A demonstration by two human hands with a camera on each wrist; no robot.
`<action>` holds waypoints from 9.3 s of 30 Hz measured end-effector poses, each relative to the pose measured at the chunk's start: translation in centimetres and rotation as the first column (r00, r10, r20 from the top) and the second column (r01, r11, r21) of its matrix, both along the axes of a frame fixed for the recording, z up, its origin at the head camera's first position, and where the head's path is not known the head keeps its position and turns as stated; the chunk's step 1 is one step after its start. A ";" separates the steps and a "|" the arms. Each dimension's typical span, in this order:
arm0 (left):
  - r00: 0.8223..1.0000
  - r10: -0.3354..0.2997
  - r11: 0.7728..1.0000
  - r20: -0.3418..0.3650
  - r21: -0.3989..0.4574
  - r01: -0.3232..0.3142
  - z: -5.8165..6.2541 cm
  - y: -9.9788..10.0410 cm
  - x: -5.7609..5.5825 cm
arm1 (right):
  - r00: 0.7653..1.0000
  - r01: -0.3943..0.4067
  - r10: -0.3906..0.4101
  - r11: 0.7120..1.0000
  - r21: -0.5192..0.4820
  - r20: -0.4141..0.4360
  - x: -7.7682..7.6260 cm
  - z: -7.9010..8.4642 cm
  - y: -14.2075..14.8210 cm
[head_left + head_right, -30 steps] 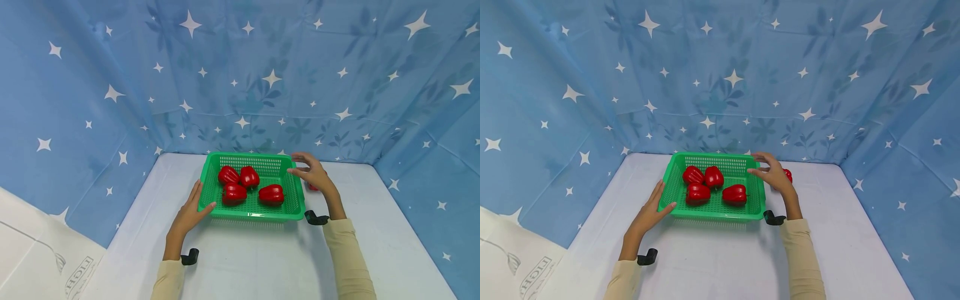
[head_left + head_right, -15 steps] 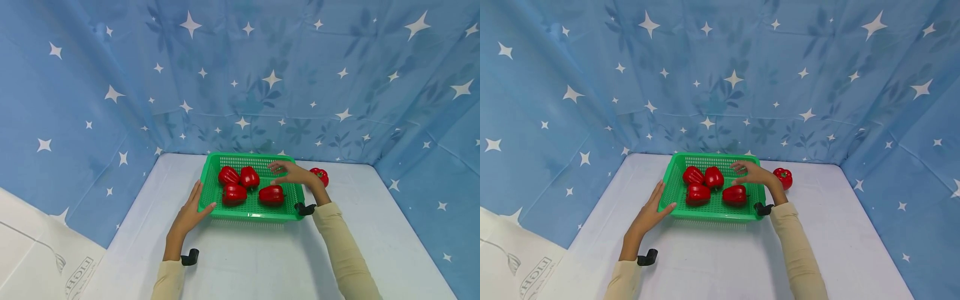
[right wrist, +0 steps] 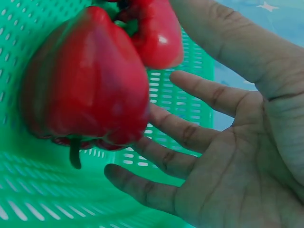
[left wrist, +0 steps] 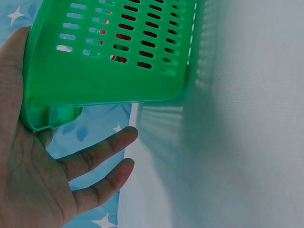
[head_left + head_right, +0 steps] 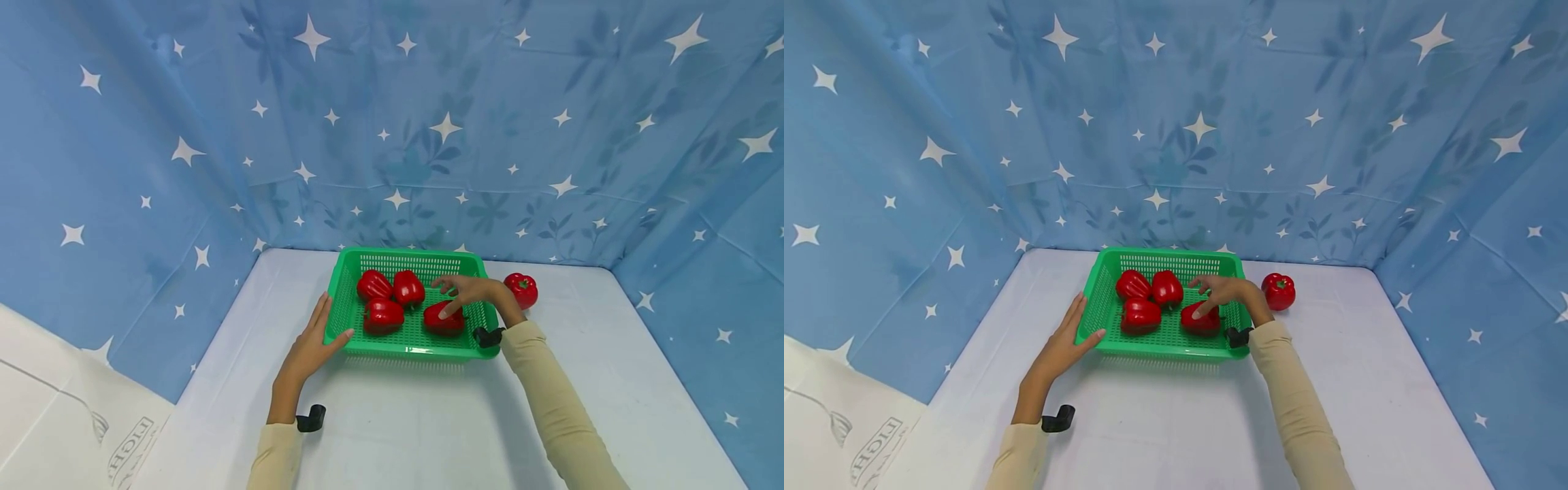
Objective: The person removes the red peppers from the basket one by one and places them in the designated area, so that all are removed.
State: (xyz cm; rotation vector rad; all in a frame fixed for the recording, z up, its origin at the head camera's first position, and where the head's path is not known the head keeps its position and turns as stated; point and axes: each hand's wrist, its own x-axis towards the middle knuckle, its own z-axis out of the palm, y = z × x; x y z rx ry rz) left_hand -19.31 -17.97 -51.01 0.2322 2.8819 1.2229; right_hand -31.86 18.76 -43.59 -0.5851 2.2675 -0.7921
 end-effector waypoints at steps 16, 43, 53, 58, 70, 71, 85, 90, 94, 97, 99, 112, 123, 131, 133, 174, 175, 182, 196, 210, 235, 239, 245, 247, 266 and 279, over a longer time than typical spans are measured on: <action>1.000 0.004 1.000 0.005 0.014 -0.004 -0.1 0.0 -0.1 | 0.999 0.014 -0.016 0.996 0.087 0.029 0.1 -0.7 0.1; 1.000 -0.004 1.000 -0.001 0.025 0.004 0.0 0.0 -0.1 | 0.995 0.019 -0.036 0.984 0.177 0.095 -0.5 -2.1 -0.2; 1.000 0.002 1.000 0.007 0.028 -0.002 -0.1 0.1 -0.1 | 0.996 0.006 -0.025 0.977 0.214 0.083 -0.7 -2.4 -0.3; 1.000 0.001 1.000 0.006 0.030 -0.001 0.0 0.1 0.0 | 0.994 0.035 -0.058 0.972 0.233 0.091 -0.5 -2.2 -0.4; 1.000 0.003 0.999 0.006 0.033 -0.003 -0.1 0.1 -0.1 | 0.994 0.053 -0.068 0.984 0.172 0.082 -0.2 -1.9 -0.3; 1.000 0.003 0.999 0.005 0.033 -0.003 -0.2 0.1 -0.1 | 0.994 0.058 -0.072 0.984 0.167 0.080 -0.2 -1.9 -0.3; 1.000 0.001 0.999 0.002 0.037 -0.001 -0.2 0.2 -0.1 | 0.996 0.068 -0.074 0.992 0.110 0.051 0.2 -1.7 -0.2; 1.000 0.001 0.999 0.002 0.034 -0.001 -0.2 0.1 -0.1 | 0.996 0.075 -0.078 0.996 0.054 0.046 0.3 -1.7 -0.2; 1.000 -0.002 0.999 -0.004 0.032 0.002 -0.1 0.1 -0.1 | 0.994 0.099 -0.099 0.995 0.007 0.046 0.5 -1.6 -0.3; 1.000 -0.002 0.999 -0.007 0.038 0.002 0.0 0.1 -0.1 | 0.992 0.121 -0.121 0.993 -0.011 0.031 0.7 -1.4 -0.3; 1.000 -0.004 0.999 -0.008 0.043 0.004 0.0 0.0 -0.1 | 0.990 0.137 -0.137 0.990 -0.022 0.022 0.8 -1.4 -0.3; 1.000 0.004 0.999 -0.016 0.050 -0.003 -0.2 0.0 0.0 | 0.979 0.182 -0.196 0.962 -0.201 -0.051 1.2 -1.2 0.5; 1.000 0.002 0.998 -0.015 0.055 -0.002 -0.3 0.2 -0.2 | 0.958 0.246 -0.272 0.940 -0.235 -0.085 1.5 -1.3 0.9; 1.000 0.003 0.998 -0.014 0.055 -0.002 -0.3 0.3 -0.1 | 0.950 0.257 -0.292 0.933 -0.254 -0.113 1.8 -1.0 1.2; 1.000 0.004 0.999 -0.013 0.052 -0.003 -0.3 0.3 -0.2 | 0.948 0.253 -0.293 0.932 -0.260 -0.127 1.8 -1.1 1.3; 1.000 0.001 0.999 -0.017 0.049 0.000 0.0 0.2 -0.2 | 0.901 0.308 -0.418 0.809 -0.501 -0.121 2.9 -0.3 2.3; 1.000 -0.001 0.999 -0.020 0.046 0.002 -0.1 0.2 -0.2 | 0.898 0.312 -0.425 0.800 -0.512 -0.117 3.0 -0.2 2.4; 1.000 0.004 0.998 -0.012 0.057 -0.003 -0.2 0.2 -0.1 | 0.870 0.332 -0.485 0.709 -0.622 -0.088 3.2 0.5 3.0; 1.000 -0.002 0.998 -0.012 0.067 0.003 -0.3 0.2 -0.1 | 0.748 0.377 -0.662 0.477 -0.794 -0.043 4.1 3.0 5.0; 1.000 0.001 0.998 -0.024 0.055 0.000 -0.4 0.2 -0.1 | 0.623 0.364 -0.779 0.201 -0.909 0.078 4.7 2.8 9.6; 1.000 -0.003 0.997 -0.023 0.079 0.005 -0.5 0.4 0.0 | 0.249 0.700 -0.930 -0.021 -0.714 0.271 5.5 -2.8 15.8; 1.000 -0.006 0.997 -0.029 0.079 0.008 -0.6 0.3 -0.1 | 0.217 0.742 -0.941 -0.015 -0.671 0.261 5.4 -4.1 16.3; 0.999 0.000 0.997 -0.035 0.072 0.002 -0.6 0.2 -0.4 | 0.203 0.802 -0.945 0.010 -0.597 0.258 5.0 -6.1 16.7; 0.999 0.008 0.998 -0.032 0.068 -0.006 -0.6 0.2 -0.4 | 0.206 0.815 -0.944 0.020 -0.580 0.258 5.0 -6.7 16.8; 0.999 0.010 0.996 -0.035 0.083 -0.007 -0.8 0.3 -0.4 | 0.220 0.881 -0.961 0.123 -0.457 0.165 4.4 -9.9 17.2; 0.999 0.012 0.997 -0.031 0.082 -0.009 -0.8 0.4 -0.3 | 0.248 0.872 -0.958 0.157 -0.463 0.142 4.3 -10.4 17.1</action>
